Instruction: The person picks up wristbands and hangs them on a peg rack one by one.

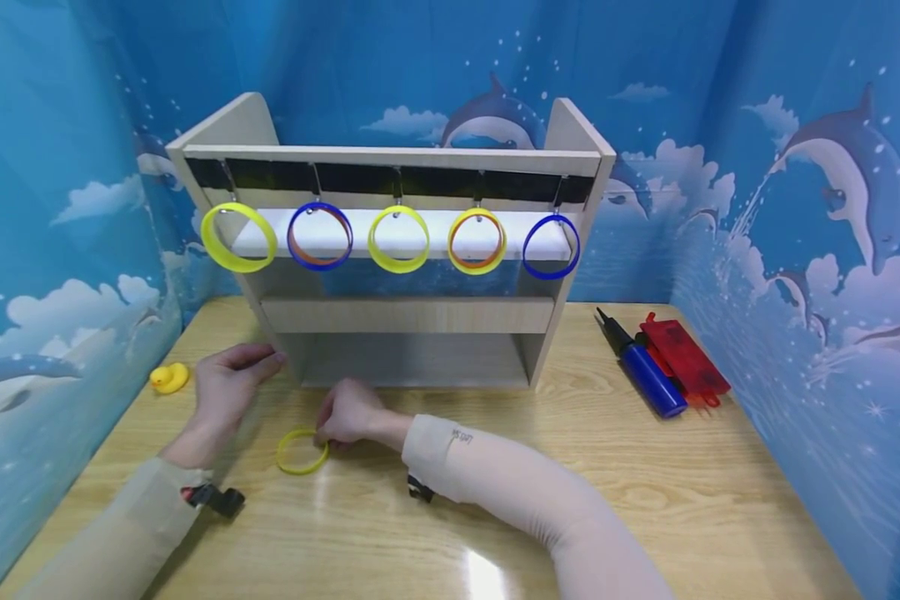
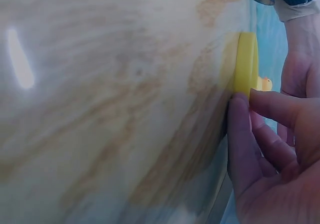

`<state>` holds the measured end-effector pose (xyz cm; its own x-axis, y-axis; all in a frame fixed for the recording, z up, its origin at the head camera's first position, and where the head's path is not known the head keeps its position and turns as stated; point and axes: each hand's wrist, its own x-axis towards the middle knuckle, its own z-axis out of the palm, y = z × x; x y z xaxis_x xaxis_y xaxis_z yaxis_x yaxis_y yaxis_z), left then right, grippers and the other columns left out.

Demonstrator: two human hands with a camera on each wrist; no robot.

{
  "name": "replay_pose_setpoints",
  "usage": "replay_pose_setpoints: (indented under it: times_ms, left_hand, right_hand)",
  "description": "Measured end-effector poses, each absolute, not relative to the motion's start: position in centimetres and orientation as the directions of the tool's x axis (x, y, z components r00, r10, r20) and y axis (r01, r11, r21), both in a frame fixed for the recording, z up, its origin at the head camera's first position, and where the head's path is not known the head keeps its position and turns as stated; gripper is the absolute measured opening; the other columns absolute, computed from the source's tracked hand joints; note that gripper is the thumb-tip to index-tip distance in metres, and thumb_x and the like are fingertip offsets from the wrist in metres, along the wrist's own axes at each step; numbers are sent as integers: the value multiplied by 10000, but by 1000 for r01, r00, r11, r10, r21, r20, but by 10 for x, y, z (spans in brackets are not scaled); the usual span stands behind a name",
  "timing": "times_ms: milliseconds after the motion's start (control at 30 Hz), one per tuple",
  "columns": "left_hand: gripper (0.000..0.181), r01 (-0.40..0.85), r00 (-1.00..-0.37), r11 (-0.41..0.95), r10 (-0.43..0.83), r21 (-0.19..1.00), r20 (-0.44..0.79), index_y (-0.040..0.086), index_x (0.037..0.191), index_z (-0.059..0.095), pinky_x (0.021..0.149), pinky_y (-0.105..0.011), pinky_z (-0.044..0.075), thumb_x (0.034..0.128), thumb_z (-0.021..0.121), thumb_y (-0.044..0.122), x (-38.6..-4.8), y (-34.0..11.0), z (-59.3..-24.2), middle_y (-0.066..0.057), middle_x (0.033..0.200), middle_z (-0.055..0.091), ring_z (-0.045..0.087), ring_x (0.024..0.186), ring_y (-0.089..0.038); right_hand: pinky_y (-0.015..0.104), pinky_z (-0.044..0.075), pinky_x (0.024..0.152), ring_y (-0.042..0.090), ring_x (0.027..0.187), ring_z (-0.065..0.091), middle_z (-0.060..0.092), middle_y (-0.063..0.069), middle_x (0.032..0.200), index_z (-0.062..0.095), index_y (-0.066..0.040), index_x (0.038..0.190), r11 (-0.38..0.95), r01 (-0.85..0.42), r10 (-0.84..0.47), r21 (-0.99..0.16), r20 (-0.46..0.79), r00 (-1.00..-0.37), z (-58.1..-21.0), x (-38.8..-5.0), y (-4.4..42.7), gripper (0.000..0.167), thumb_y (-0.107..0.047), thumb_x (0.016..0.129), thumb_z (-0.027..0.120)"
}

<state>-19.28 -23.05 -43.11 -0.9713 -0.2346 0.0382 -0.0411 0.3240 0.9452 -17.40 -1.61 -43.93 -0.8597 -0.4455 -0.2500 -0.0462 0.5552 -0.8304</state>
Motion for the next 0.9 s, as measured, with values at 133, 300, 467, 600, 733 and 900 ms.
replay_pose_setpoints:
  times_ms: [133, 300, 467, 600, 733, 900]
  left_hand:
    - [328, -42, -972, 320, -232, 947, 36, 84, 1273, 819, 823, -156, 596, 1003, 880, 260, -193, -231, -431, 226, 1000, 823, 734, 932, 39]
    - [344, -39, -970, 311, -239, 950, 38, 69, 1263, 823, 815, -151, 593, 987, 897, 259, -193, -231, -432, 241, 975, 815, 731, 922, 40]
    - [352, -37, -968, 305, -246, 952, 41, 58, 1259, 825, 808, -144, 591, 979, 906, 255, -194, -231, -432, 249, 957, 813, 727, 901, 48]
    - [334, -30, -967, 329, -249, 944, 56, 63, 1248, 830, 805, -138, 587, 985, 899, 257, -193, -230, -432, 178, 1015, 845, 724, 891, 57]
    - [304, -29, -965, 362, -252, 932, 68, 78, 1235, 835, 800, -135, 584, 996, 889, 257, -192, -229, -430, 42, 1117, 873, 719, 888, 60]
    - [288, -25, -963, 370, -259, 929, 78, 69, 1219, 833, 794, -135, 580, 994, 888, 240, -190, -228, -430, 18, 1125, 875, 716, 884, 59]
  right_hand:
    - [231, 612, 539, 107, 540, 673, 790, 64, 730, 831, -45, 851, 533, -50, -454, -845, -235, -859, -440, -175, -15, 94, 12, 910, 876]
    - [246, 632, 561, 115, 566, 688, 805, 69, 767, 846, -37, 902, 498, -41, -472, -866, -230, -851, -440, -177, -11, 55, 13, 920, 857]
    - [271, 646, 570, 108, 562, 678, 797, 71, 751, 840, -9, 912, 452, 1, -490, -892, -250, -835, -439, -179, -6, 39, 5, 911, 876]
    - [281, 659, 591, 108, 581, 688, 796, 65, 752, 836, 1, 920, 429, 42, -488, -902, -271, -830, -438, -180, -3, 57, 0, 906, 891]
    - [277, 666, 609, 109, 598, 698, 811, 103, 791, 833, 19, 947, 418, 68, -482, -906, -284, -829, -436, -179, 0, 82, 7, 903, 901]
    - [296, 682, 638, 115, 609, 717, 825, 131, 827, 836, 23, 964, 422, 63, -483, -905, -282, -829, -434, -178, 2, 86, 6, 911, 901]
